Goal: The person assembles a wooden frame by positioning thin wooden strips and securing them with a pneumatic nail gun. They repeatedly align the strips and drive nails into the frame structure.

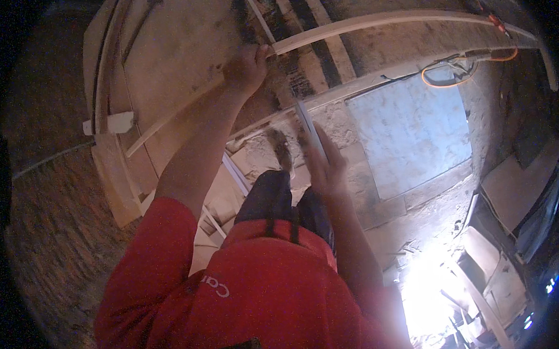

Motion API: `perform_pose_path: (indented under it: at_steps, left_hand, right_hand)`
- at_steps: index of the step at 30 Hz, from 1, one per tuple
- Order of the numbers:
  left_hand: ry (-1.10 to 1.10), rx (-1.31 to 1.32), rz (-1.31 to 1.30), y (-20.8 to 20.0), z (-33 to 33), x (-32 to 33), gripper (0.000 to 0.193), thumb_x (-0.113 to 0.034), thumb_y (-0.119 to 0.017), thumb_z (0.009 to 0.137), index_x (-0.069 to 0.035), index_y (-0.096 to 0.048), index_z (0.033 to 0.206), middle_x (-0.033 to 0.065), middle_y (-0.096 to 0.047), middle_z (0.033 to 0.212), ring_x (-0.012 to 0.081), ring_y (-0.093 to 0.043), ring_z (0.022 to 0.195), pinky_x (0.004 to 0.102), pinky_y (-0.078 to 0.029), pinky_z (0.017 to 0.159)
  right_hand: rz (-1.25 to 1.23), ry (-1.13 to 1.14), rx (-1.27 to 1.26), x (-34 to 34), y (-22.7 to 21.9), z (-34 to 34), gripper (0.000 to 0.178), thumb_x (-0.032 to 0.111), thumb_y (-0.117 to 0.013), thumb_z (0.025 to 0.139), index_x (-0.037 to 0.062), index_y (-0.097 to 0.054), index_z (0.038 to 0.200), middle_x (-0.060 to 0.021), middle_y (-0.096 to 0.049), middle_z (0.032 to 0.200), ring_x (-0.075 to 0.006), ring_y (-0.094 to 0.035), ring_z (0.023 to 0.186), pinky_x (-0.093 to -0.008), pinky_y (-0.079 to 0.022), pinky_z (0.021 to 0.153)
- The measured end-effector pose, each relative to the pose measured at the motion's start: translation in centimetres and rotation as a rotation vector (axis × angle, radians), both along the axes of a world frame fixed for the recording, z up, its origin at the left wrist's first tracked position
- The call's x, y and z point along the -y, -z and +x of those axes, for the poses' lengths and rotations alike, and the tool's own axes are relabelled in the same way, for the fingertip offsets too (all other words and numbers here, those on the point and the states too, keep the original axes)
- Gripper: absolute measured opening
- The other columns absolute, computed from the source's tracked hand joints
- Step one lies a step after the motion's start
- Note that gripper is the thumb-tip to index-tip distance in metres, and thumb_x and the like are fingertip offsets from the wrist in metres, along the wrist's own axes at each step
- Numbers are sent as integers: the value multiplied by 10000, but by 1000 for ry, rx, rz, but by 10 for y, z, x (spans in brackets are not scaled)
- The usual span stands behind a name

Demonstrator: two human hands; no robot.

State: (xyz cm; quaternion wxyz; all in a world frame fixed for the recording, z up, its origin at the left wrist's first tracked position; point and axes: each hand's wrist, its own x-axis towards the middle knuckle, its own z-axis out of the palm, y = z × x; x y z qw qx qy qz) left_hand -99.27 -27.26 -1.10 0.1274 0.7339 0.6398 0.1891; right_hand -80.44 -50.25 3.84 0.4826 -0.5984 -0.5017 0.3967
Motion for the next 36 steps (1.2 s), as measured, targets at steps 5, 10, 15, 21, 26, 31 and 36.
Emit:
perform_pose_path:
  at_steps: [5,10,15,21,26,31,36]
  left_hand:
    - [-48,-28,-160,-9,8,0,417,-418,-499,1045,-78,-699,911,162,-712,891,414,-697,833,562,-542,730]
    - [-4,-35,49,-5,3,-9,407,-413,-493,1046,-94,-713,921,162,-715,894,412,-702,849,559,-547,742]
    - [-11,-27,-71,-4,1,-1,417,-425,-480,1051,-103,-719,931,167,-723,916,413,-704,867,551,-551,748]
    - [-20,-55,-135,-10,5,-3,436,-442,-464,1056,-112,-729,953,168,-730,924,403,-710,883,547,-555,754]
    - [-1,-89,-153,-14,4,-8,422,-437,-466,1052,-137,-759,1000,166,-741,947,400,-713,913,545,-556,779]
    - [-19,-48,-152,-18,5,-7,417,-438,-464,1052,-142,-752,994,160,-744,962,401,-710,928,543,-553,794]
    - [3,-25,-192,-7,5,3,420,-443,-473,1045,-118,-732,986,166,-737,966,414,-704,928,552,-547,807]
  right_hand:
    - [-157,-10,-84,-9,-32,3,473,207,-553,1053,-99,-569,1412,-210,-709,1226,-203,-653,1109,-331,-503,968]
    - [-69,29,-19,-72,13,-21,524,275,-565,1054,-105,-551,1415,-180,-727,1057,-182,-675,937,-332,-547,834]
    - [-207,12,-112,3,-25,-1,523,275,-554,1054,-102,-552,1417,-231,-727,1151,-217,-687,1052,-338,-536,906]
    - [-154,-5,-53,-15,-24,0,496,256,-569,1056,-66,-564,1433,-167,-713,1131,-179,-648,1040,-325,-517,918]
    - [-113,13,-144,-60,4,-17,510,261,-589,1051,-65,-551,1442,-226,-711,1238,-226,-656,1163,-360,-498,1007]
    - [-151,34,-105,-29,-3,-11,510,258,-583,1051,-72,-551,1439,-164,-722,1143,-150,-655,994,-303,-533,879]
    - [-218,-17,-111,4,-31,4,513,249,-557,1051,-93,-542,1433,-123,-731,1052,-99,-636,851,-278,-543,759]
